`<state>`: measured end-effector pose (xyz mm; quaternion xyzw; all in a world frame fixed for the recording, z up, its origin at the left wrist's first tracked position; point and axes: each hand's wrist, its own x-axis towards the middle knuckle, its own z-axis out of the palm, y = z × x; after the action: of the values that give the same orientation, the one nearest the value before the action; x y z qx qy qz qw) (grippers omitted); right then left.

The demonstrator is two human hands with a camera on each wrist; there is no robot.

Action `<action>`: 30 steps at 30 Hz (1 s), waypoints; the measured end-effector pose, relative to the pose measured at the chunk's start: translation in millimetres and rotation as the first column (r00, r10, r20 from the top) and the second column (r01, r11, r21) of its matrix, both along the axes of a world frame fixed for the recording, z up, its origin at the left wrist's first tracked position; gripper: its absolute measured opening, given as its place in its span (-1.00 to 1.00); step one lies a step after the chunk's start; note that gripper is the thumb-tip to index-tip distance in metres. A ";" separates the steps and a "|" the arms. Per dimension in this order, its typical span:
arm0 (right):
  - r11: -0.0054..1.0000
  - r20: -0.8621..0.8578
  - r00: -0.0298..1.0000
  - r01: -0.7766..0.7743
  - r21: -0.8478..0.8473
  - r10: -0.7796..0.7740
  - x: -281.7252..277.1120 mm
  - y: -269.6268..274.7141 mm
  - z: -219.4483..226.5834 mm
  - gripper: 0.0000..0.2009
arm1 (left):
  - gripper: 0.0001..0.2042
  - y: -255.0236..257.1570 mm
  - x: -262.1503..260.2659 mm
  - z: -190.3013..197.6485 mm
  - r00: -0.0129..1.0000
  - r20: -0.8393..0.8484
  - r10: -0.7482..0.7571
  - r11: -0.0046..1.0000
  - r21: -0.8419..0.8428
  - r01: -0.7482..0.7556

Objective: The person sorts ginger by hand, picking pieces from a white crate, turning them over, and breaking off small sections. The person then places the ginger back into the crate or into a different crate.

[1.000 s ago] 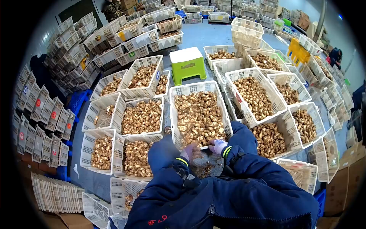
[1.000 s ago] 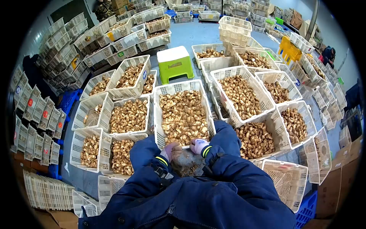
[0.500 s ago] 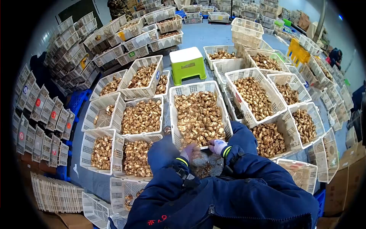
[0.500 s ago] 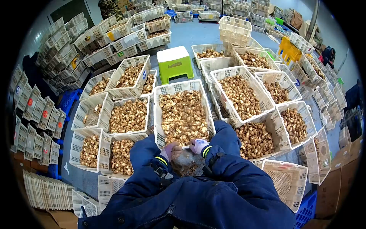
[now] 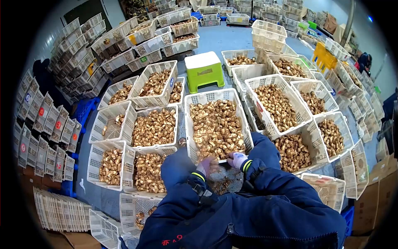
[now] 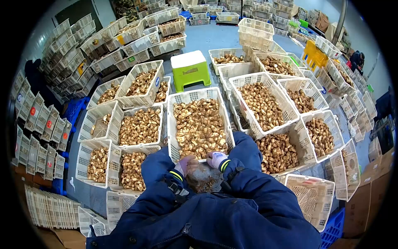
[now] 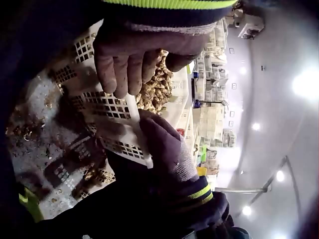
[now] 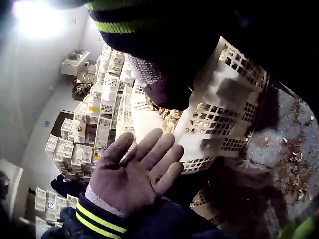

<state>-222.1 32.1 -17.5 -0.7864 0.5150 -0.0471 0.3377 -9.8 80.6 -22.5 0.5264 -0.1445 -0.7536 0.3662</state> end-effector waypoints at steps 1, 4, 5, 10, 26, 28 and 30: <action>1.000 0.010 1.000 -0.004 -0.018 0.004 -0.3 0.0 -3.1 -0.66 | -0.73 0.4 0.5 -2.5 1.000 0.010 0.001 1.000 0.000 -0.001; 0.999 0.016 1.000 -0.009 -0.033 0.010 -0.6 0.3 -4.0 -0.67 | -0.68 1.2 0.3 -2.6 0.999 0.032 0.005 1.000 0.000 -0.005; 0.999 0.014 1.000 -0.011 -0.032 0.011 -0.8 0.2 -4.2 -0.67 | -0.67 1.1 0.1 -2.2 0.999 0.035 0.007 1.000 -0.001 -0.007; 0.999 0.026 1.000 -0.015 -0.039 0.016 -0.7 -0.4 -7.0 -0.68 | -0.66 0.4 -1.3 1.9 0.999 0.039 0.004 1.000 0.010 -0.005; 1.000 0.009 1.000 -0.005 0.008 0.005 -0.8 1.0 0.4 -0.67 | -0.63 0.0 0.8 -6.1 1.000 0.015 0.002 1.000 0.006 -0.003; 0.999 0.003 1.000 -0.023 -0.024 0.023 -1.1 0.8 0.9 -0.67 | -0.63 -0.3 1.1 -8.8 1.000 0.019 0.003 1.000 0.002 -0.003; 0.999 0.000 1.000 -0.027 -0.029 0.027 -1.2 0.7 -0.3 -0.67 | -0.63 -0.5 0.6 -8.3 0.999 0.037 -0.003 1.000 0.005 0.003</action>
<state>-223.3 32.8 -17.8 -0.7981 0.5036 -0.0502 0.3271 -9.3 80.0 -30.8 0.5410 -0.1501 -0.7447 0.3609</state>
